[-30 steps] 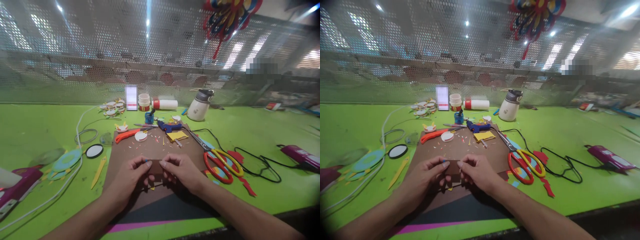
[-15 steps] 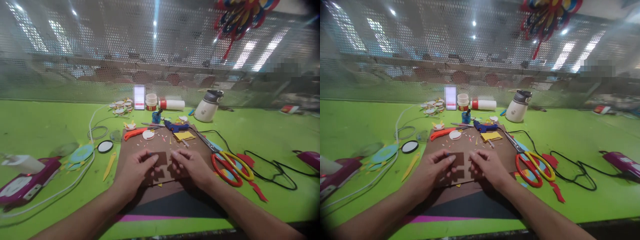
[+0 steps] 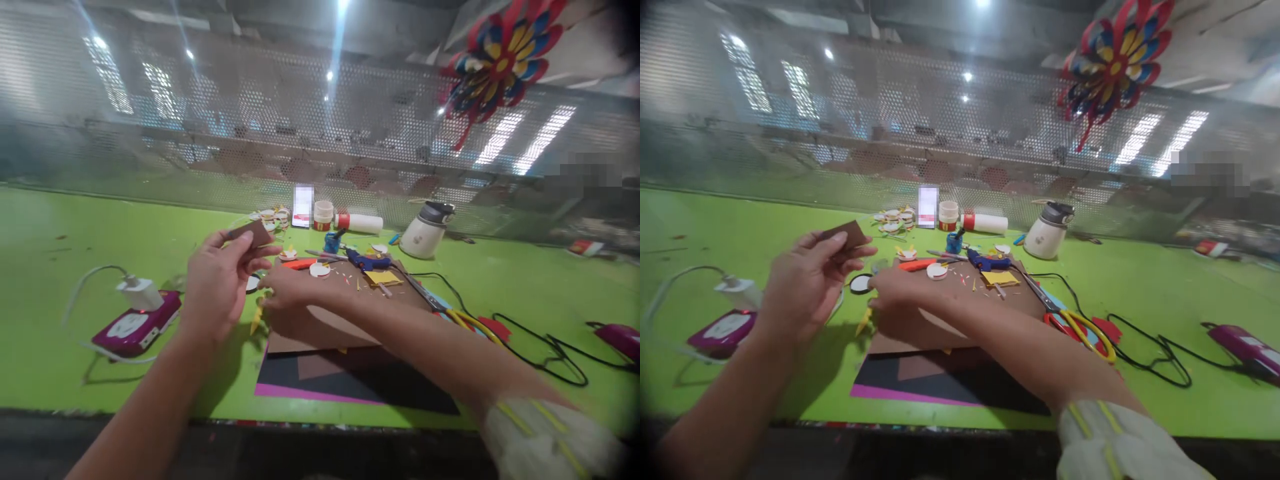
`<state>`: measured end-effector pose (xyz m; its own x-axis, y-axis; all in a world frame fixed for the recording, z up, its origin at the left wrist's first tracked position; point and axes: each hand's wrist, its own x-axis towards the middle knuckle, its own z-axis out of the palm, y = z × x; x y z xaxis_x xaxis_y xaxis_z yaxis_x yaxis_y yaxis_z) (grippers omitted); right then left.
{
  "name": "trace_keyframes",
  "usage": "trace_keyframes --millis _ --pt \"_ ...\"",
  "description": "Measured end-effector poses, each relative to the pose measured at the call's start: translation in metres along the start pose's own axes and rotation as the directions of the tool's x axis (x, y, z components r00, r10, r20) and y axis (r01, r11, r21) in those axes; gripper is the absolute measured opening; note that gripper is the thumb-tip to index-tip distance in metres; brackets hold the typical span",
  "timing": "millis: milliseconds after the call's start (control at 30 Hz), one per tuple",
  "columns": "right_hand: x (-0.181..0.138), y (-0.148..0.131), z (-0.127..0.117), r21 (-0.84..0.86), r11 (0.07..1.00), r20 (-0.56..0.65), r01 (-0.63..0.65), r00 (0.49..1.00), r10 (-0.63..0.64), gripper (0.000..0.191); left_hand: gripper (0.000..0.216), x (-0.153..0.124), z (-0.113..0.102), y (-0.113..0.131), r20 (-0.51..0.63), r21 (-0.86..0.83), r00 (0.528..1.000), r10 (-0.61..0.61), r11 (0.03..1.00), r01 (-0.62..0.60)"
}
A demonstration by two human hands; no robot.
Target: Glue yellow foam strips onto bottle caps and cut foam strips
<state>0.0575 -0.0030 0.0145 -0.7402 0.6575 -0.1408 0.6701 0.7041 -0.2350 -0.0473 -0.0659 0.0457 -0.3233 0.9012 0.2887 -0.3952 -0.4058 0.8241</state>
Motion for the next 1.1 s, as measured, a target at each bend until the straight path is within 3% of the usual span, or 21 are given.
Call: trace_keyframes --millis 133,300,433,567,733,900,1100 --pt "0.028 -0.004 0.000 -0.118 0.993 0.170 0.002 0.985 0.019 0.027 0.024 -0.012 -0.032 0.000 -0.022 0.049 1.000 -0.021 0.999 0.022" --pt "0.039 0.005 0.001 -0.111 0.993 0.290 0.044 0.957 -0.010 0.030 0.028 -0.027 -0.066 -0.010 -0.090 0.113 0.988 -0.127 0.984 0.137" --pt "0.042 0.018 0.002 -0.035 0.996 0.275 0.087 0.959 -0.074 0.029 0.027 -0.034 -0.079 -0.017 -0.122 0.164 0.978 -0.166 0.969 0.185" --pt "0.020 0.024 0.000 0.078 0.991 0.149 0.109 0.982 -0.120 0.020 0.027 -0.034 -0.084 -0.019 -0.101 0.269 0.973 -0.209 0.935 0.229" --pt "-0.033 0.020 -0.011 0.219 0.965 -0.006 0.147 0.989 -0.149 0.012 0.024 -0.032 -0.064 -0.025 0.007 0.390 0.945 -0.326 0.871 0.297" --pt "-0.074 0.020 -0.024 0.230 0.971 -0.120 0.068 0.992 -0.041 0.006 0.029 -0.038 -0.024 -0.037 0.229 0.417 0.830 -0.509 0.822 0.388" --pt "-0.101 0.035 -0.025 0.211 0.977 -0.168 -0.012 0.985 0.048 0.007 0.036 -0.046 0.001 -0.054 0.295 0.411 0.763 -0.575 0.797 0.442"
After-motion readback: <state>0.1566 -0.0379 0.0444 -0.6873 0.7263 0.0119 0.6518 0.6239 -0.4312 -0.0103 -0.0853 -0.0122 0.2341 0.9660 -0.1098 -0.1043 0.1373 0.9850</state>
